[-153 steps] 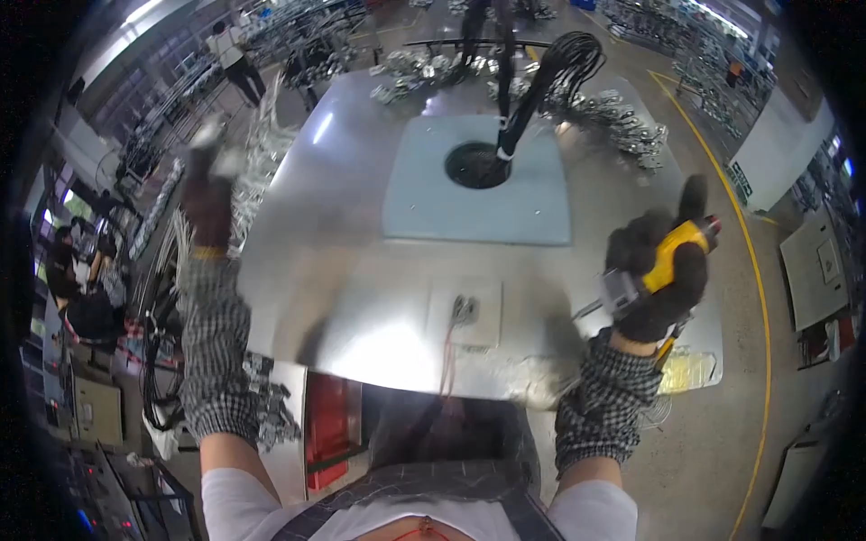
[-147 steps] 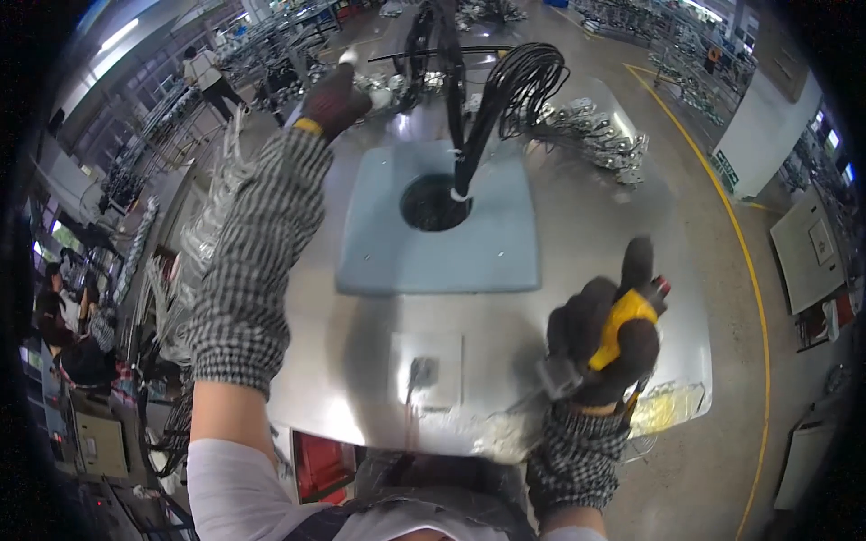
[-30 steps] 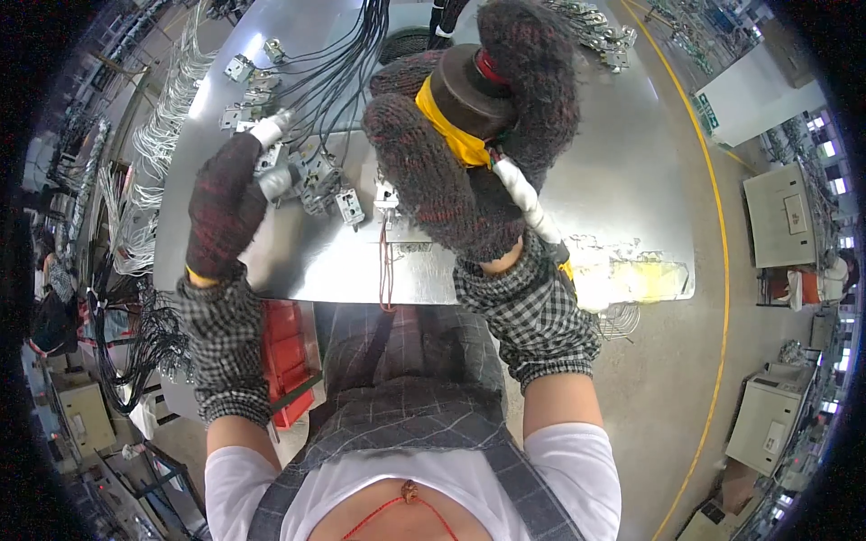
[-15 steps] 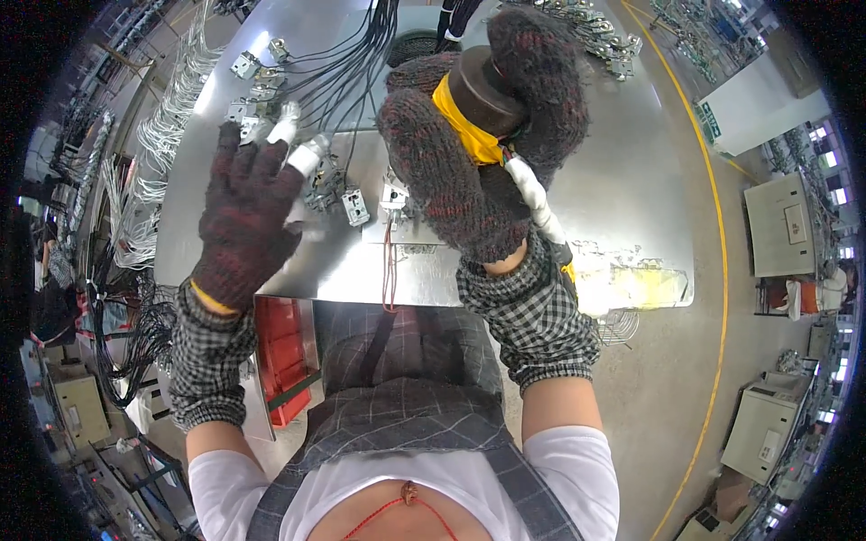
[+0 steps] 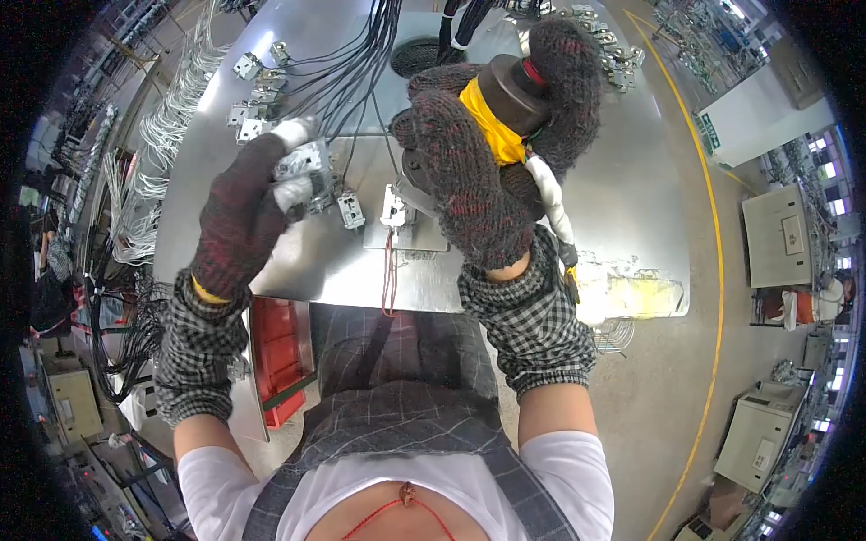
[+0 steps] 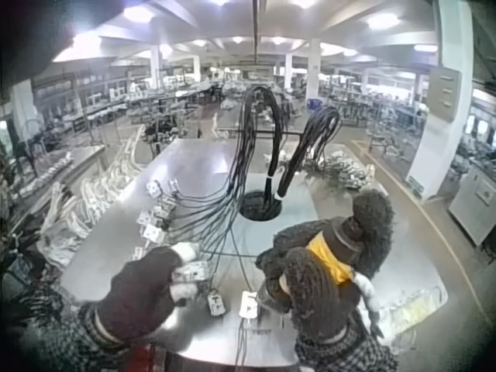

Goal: The person assembles electronic components by securing them with screws using an electric screwdriver.

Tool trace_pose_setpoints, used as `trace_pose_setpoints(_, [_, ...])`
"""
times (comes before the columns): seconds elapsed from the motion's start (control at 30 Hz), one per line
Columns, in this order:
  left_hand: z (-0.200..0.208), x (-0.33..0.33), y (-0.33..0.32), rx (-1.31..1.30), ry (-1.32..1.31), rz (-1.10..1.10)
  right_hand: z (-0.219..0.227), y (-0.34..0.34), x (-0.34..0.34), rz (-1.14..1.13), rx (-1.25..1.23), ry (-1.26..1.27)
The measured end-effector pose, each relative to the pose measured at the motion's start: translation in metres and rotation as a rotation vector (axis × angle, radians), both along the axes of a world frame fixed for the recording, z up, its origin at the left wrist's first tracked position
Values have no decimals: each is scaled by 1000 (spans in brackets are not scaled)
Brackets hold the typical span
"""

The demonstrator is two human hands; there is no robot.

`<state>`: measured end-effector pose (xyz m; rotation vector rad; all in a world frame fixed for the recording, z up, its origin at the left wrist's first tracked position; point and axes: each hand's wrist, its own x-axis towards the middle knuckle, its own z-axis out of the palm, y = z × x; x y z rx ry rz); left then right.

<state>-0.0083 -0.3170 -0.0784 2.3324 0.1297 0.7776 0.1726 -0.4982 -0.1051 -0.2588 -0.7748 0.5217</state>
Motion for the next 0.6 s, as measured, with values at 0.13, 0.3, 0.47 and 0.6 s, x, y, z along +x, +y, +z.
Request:
trace_pose_setpoints(0.13, [-23, 2, 4, -121, 16, -15, -17, -2, 3, 22, -17, 47])
trace_pose_setpoints(0.3, [-41, 22, -23, 114, -424, 147, -16, 5, -8, -186, -35, -24])
trace_pose_setpoints(0.47, [-31, 28, -35, -1107, -333, 59, -6, -2, -6, -384, -76, -238])
trace_pose_setpoints(0.6, [-35, 19, -31, -135, -94, -16, 0, -1, 22, -552, 11, -399])
